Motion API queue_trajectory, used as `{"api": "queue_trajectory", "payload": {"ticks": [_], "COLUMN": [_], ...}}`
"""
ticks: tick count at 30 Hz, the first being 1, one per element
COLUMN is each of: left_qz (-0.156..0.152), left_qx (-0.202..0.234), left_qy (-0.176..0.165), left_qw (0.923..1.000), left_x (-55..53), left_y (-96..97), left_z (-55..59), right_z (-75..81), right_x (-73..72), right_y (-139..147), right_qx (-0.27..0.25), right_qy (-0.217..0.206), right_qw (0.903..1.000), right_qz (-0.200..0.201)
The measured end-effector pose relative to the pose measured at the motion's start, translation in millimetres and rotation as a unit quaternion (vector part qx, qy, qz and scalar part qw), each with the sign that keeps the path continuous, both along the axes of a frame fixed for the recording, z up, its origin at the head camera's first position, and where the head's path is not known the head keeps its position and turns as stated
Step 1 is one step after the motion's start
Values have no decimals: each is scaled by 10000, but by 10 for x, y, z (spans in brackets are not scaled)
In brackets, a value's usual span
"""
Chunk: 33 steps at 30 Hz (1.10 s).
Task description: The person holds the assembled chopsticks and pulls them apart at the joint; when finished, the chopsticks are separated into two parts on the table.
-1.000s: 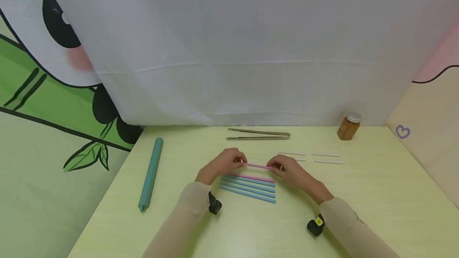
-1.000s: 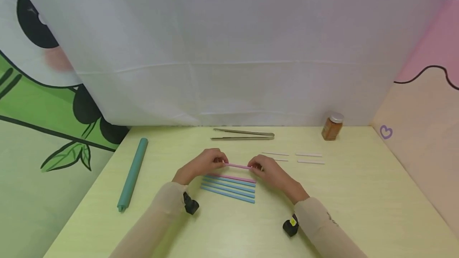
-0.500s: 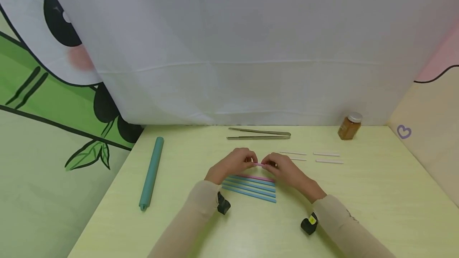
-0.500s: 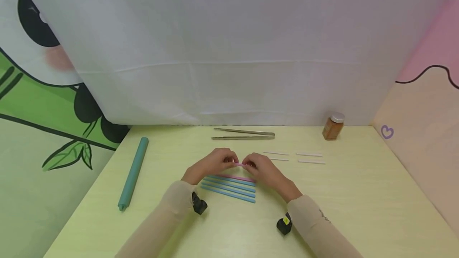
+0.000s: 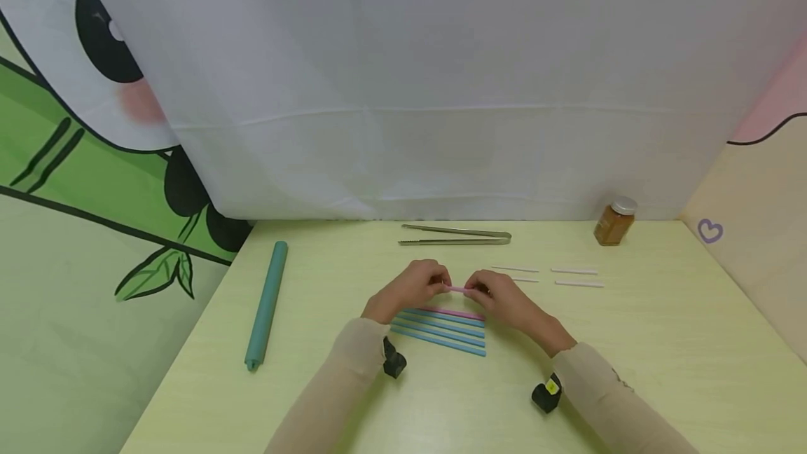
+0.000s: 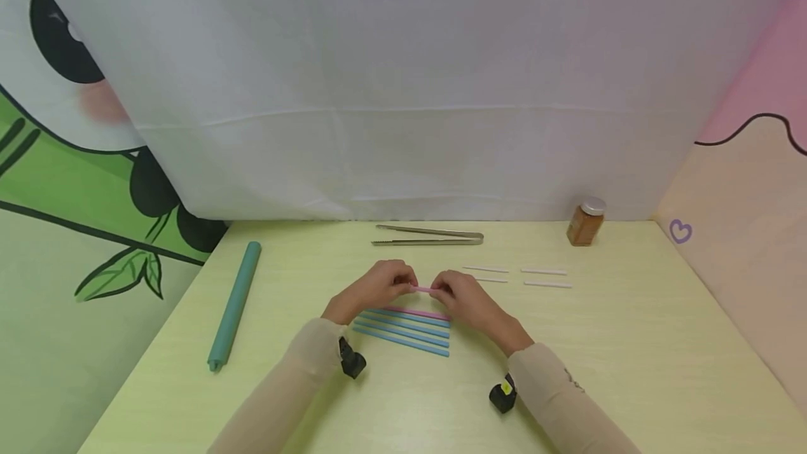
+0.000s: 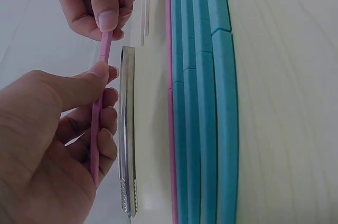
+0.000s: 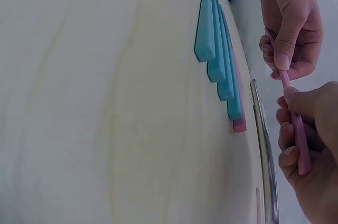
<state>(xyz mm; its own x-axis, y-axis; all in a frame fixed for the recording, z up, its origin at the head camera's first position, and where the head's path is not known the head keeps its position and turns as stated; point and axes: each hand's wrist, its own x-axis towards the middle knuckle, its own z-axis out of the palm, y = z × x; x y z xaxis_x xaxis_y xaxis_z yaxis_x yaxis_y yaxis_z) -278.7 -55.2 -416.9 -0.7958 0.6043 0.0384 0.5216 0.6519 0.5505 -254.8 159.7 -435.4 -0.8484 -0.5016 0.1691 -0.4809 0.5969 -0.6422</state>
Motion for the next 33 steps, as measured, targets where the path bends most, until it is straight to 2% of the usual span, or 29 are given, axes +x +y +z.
{"api": "queue_trajectory", "payload": {"ticks": [2,4,7,9,11,15,21,28,33], "left_qz": [-1,166,737,1125,1301,1106,902,692,384], "left_qx": [-87,-132,-169,-13,111,269,148,249,118], "left_qy": [129,178,106,-58,-145,-111,6,56,129], "left_qw": [9999,9996,9971,9936,9913,9934,9958,9973,9991], "left_x": [-16,-37,-57,-65,-72,-88,-109,-119,-125], "left_y": [-31,-118,-336,-482,-579,-582,-377,-51,280], "left_z": [-23,-55,-95,-99,-86,-29,-28,-69,-162], "right_z": [-19,-45,-80,-94,-98,-105,-135,-168,-170], "right_x": [-13,-28,-26,-17,-3,1,-2,17,38], "right_y": [35,122,334,487,602,714,801,1079,1343], "right_qx": [28,-13,-24,-68,-38,-59,-162,-105,108], "right_qy": [-15,27,122,186,205,315,605,1058,1106], "right_qw": [10000,10000,9989,9971,9960,9962,9945,9894,9872], "right_qz": [-4,-95,-459,-740,-869,-810,-835,-993,-1142]}}
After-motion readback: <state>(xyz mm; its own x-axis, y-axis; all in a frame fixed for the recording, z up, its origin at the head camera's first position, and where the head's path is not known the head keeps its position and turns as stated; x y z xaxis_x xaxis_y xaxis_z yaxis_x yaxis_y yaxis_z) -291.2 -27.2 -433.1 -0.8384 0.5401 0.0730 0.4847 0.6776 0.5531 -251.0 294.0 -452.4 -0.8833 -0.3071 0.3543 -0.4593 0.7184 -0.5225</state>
